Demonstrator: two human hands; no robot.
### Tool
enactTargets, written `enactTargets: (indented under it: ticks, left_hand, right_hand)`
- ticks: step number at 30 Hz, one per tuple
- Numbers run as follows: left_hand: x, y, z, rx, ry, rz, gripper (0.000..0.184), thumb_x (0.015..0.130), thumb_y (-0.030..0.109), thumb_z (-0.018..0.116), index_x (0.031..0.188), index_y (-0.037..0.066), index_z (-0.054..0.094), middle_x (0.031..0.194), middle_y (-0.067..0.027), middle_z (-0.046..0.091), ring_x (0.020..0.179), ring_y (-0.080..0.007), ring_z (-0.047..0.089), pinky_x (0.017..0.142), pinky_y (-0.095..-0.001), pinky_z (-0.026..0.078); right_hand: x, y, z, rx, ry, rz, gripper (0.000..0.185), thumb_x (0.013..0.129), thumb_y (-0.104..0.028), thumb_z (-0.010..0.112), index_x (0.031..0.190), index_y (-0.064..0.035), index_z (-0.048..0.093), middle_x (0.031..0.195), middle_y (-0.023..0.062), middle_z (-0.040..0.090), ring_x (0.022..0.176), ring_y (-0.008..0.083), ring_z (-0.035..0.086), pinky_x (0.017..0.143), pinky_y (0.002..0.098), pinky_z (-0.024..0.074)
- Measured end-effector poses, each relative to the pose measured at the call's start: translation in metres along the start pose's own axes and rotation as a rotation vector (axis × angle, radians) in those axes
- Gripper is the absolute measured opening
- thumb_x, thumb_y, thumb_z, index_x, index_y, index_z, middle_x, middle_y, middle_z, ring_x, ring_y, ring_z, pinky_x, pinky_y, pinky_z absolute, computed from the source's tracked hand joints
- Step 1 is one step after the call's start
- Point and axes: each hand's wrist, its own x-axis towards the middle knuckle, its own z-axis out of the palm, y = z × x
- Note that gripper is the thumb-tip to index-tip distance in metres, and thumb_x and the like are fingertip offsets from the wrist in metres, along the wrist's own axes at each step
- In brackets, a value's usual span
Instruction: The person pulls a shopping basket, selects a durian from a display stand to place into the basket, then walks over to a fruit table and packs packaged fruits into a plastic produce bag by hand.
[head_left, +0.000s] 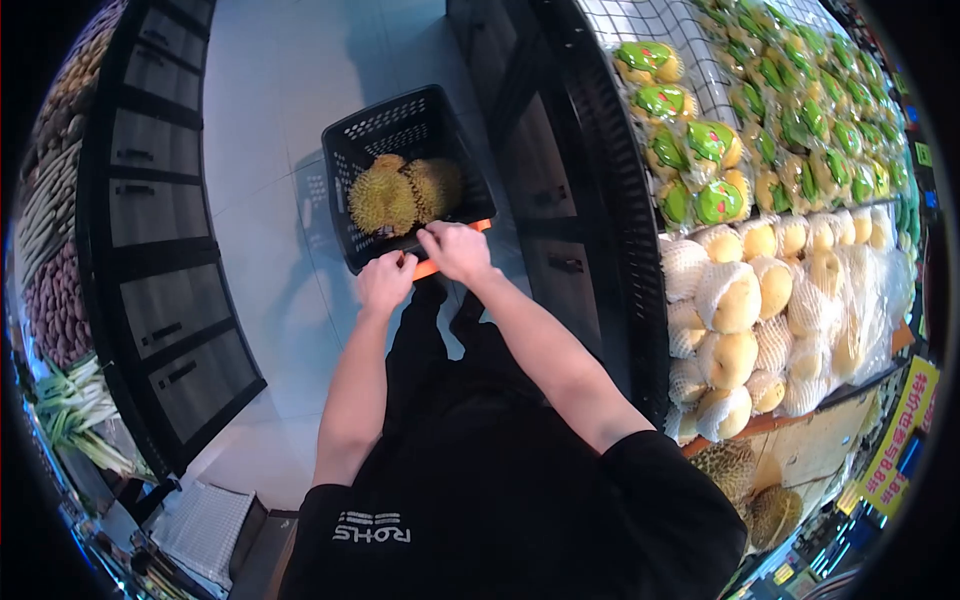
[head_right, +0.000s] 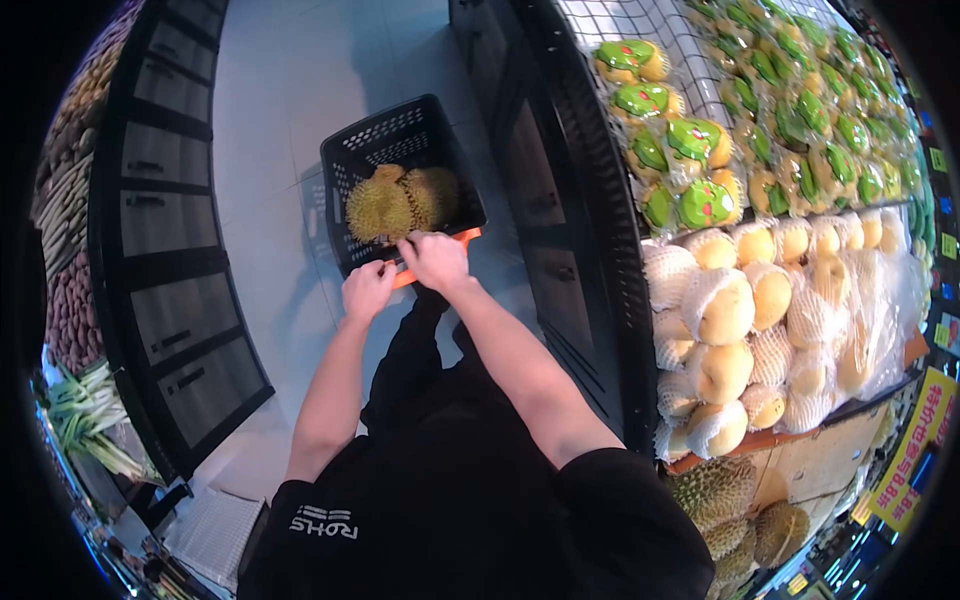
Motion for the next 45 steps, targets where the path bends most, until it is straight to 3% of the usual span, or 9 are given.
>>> enactTargets:
  ticks: [4,10,15,24,34,45]
  left_hand:
    - [0.023,0.002,-0.011,0.0,-0.021,-0.007,0.039,0.087,0.043,0.052,0.088,0.009,0.071,0.085,-0.0209,0.068,0.087,-0.0396,0.065,0.08,-0.049,0.051]
    - [0.06,-0.005,-0.029,-0.036,-0.065,0.014,0.041,0.088,0.044,0.049,0.081,0.01,0.071,0.083,-0.0193,0.069,0.085,-0.0385,0.066,0.079,-0.0489,0.052]
    - [0.092,-0.014,-0.04,-0.045,-0.102,0.097,0.045,0.091,0.042,0.043,0.088,0.008,0.072,0.09,-0.0187,0.07,0.089,-0.0368,0.067,0.082,-0.0479,0.052]
    - [0.14,-0.019,-0.057,-0.01,-0.097,0.214,0.043,0.092,0.037,0.041,0.084,0.008,0.072,0.084,-0.0182,0.07,0.082,-0.0364,0.068,0.078,-0.048,0.053]
    - [0.178,-0.016,-0.077,0.039,-0.114,0.205,0.043,0.092,0.037,0.041,0.081,0.009,0.072,0.082,-0.0173,0.07,0.078,-0.0358,0.068,0.075,-0.0474,0.053]
    - [0.23,-0.014,-0.096,0.035,-0.098,0.201,0.04,0.09,0.036,0.041,0.082,0.01,0.071,0.077,-0.0194,0.068,0.076,-0.0376,0.067,0.075,-0.0492,0.052]
  right_hand:
    - [0.024,-0.004,0.002,-0.032,0.204,0.004,0.038,0.09,-0.04,0.056,0.083,-0.0057,0.07,0.075,0.0168,0.069,0.077,0.0331,0.067,0.077,0.0433,0.0524]
    - [0.065,-0.026,-0.001,-0.104,0.148,0.159,0.043,0.09,-0.046,0.054,0.086,-0.0064,0.07,0.08,0.0155,0.07,0.083,0.0326,0.067,0.076,0.0433,0.0521]
    - [0.096,-0.033,-0.002,-0.057,0.111,0.178,0.036,0.091,-0.043,0.054,0.089,-0.0127,0.072,0.075,0.007,0.07,0.077,0.0292,0.068,0.072,0.0416,0.0528]
    - [0.141,-0.051,-0.003,-0.14,0.101,0.26,0.037,0.089,-0.044,0.054,0.089,-0.0121,0.073,0.077,0.0146,0.07,0.078,0.0336,0.068,0.075,0.0434,0.0533]
    - [0.18,-0.062,-0.006,-0.118,0.069,0.323,0.038,0.088,-0.046,0.055,0.089,-0.0123,0.073,0.078,0.0151,0.07,0.079,0.0334,0.069,0.076,0.0435,0.0533]
    - [0.233,-0.07,-0.009,-0.115,0.126,0.246,0.038,0.087,-0.045,0.055,0.089,-0.011,0.072,0.074,0.0146,0.07,0.074,0.0326,0.069,0.072,0.0425,0.0542]
